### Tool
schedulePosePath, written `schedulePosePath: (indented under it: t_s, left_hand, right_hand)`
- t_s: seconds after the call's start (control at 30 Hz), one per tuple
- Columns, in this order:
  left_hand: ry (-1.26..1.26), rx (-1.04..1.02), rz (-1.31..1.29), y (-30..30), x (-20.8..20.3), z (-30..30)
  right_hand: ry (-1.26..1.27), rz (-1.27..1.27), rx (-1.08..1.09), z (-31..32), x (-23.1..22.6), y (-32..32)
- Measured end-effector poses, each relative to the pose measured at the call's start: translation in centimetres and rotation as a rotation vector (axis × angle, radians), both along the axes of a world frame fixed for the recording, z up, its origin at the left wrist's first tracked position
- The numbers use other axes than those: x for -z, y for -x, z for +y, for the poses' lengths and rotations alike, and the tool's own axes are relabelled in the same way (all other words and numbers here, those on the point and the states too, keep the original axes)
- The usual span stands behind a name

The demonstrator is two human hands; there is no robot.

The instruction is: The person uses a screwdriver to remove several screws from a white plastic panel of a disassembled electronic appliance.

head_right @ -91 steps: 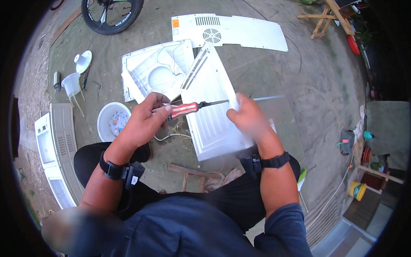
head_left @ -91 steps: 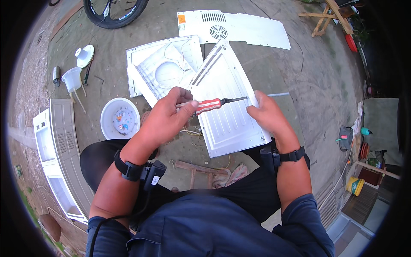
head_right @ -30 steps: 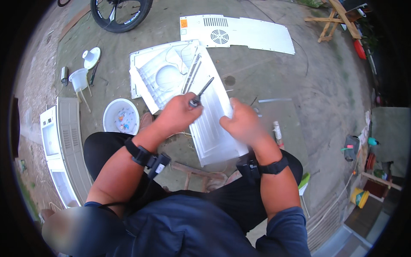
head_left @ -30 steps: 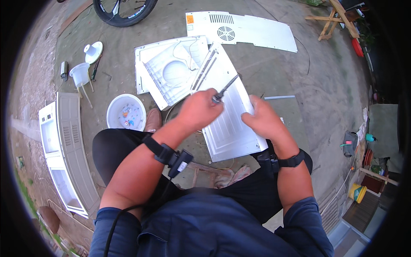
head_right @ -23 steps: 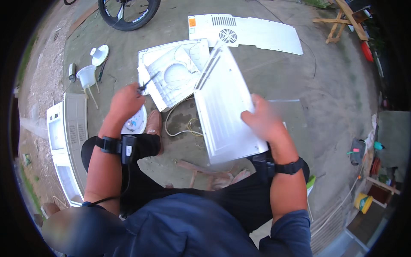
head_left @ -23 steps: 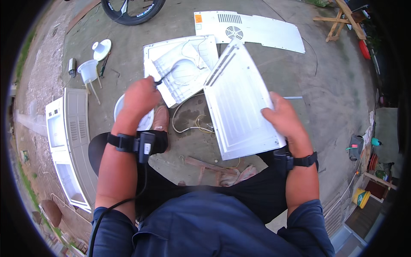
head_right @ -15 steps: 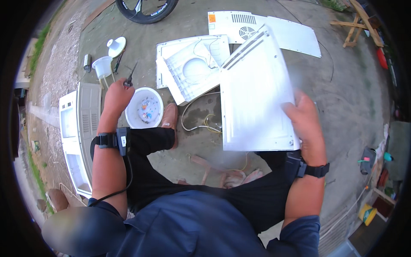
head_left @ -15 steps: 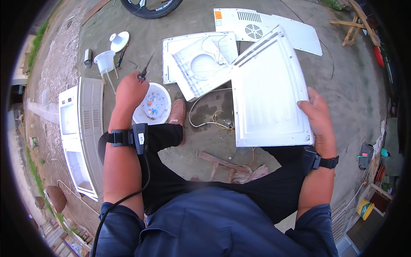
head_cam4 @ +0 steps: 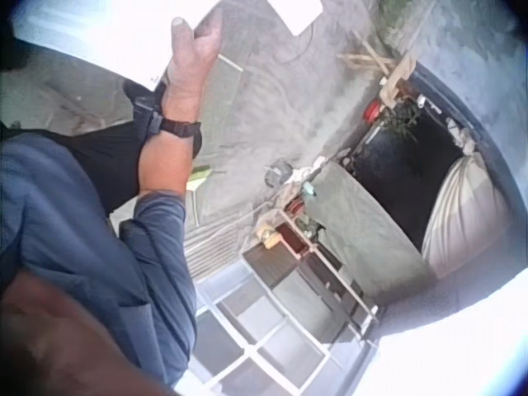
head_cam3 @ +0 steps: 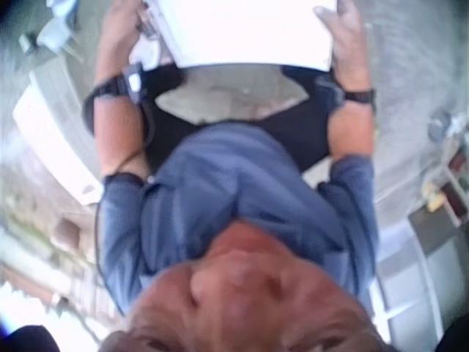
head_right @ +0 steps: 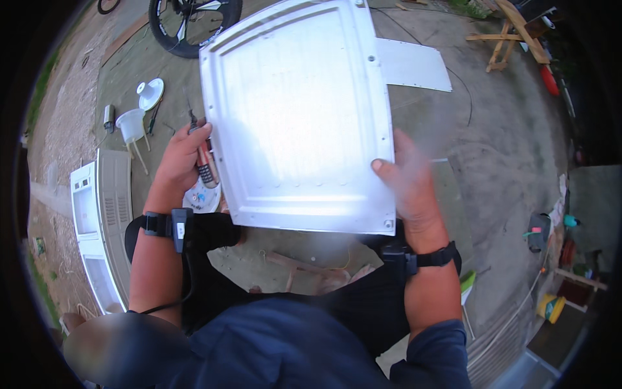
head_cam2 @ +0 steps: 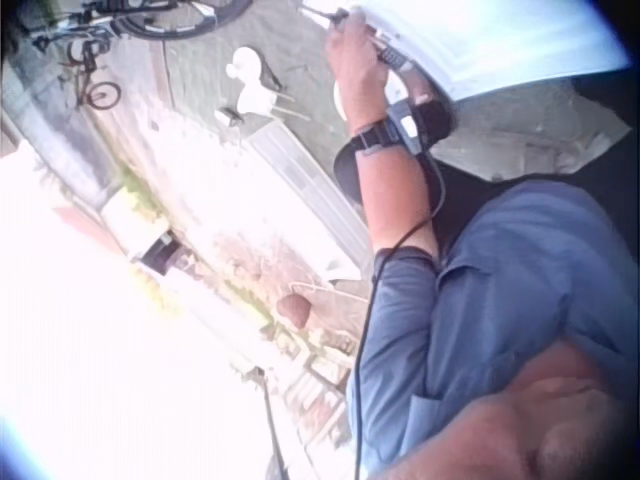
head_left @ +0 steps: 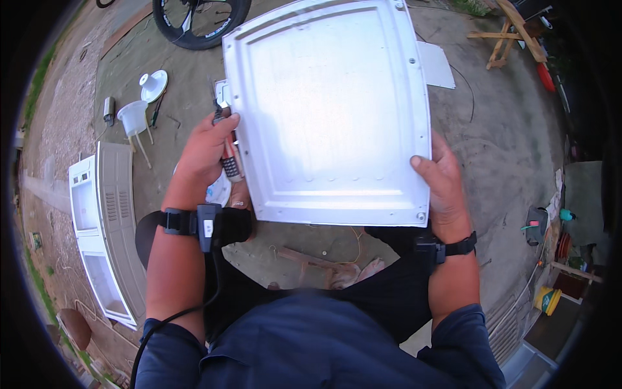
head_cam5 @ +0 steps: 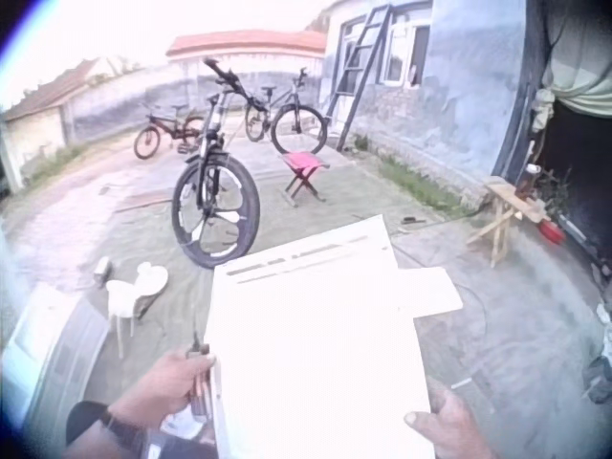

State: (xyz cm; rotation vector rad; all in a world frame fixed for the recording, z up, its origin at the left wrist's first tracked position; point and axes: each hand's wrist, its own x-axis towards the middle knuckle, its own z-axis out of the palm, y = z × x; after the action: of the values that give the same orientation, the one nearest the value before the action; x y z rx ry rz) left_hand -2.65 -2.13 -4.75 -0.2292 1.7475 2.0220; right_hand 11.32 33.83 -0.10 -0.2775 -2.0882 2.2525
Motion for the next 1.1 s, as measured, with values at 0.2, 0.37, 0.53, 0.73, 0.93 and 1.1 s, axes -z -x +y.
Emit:
schedulePosePath:
  t_s: [0.2, 0.37, 0.53, 0.73, 0.93, 1.1]
  left_hand:
    - [-0.014, 0.02, 0.047, -0.1, -1.0, -0.3]
    - [-0.013, 0.043, 0.121, -0.3, -0.8, -0.2]
    - [0.031, 0.1, 0.148, 0.0, -0.4, 0.0]
    - [0.318, 0.114, 0.056, 1.4, -1.5, 0.2]
    - [0.064, -0.048, 0.215, 2.8, -8.5, 1.4]
    - [0.192, 0.087, -0.052, -0.3, -4.1, 3.9]
  right_hand:
    - [0.065, -0.046, -0.07, -0.6, -1.0, -0.4]
    - [0.116, -0.043, -0.092, -0.4, -0.1, 0.6]
    - [0.18, -0.103, -0.006, -0.7, 0.8, 1.1]
    - [0.076, -0.053, 0.146, -1.5, 1.3, 1.3]
    - [-0.143, -0.068, 0.181, -0.3, 1.9, 2.0]
    - [-0.199, -0.055, 0.237, 1.1, 2.2, 2.6]
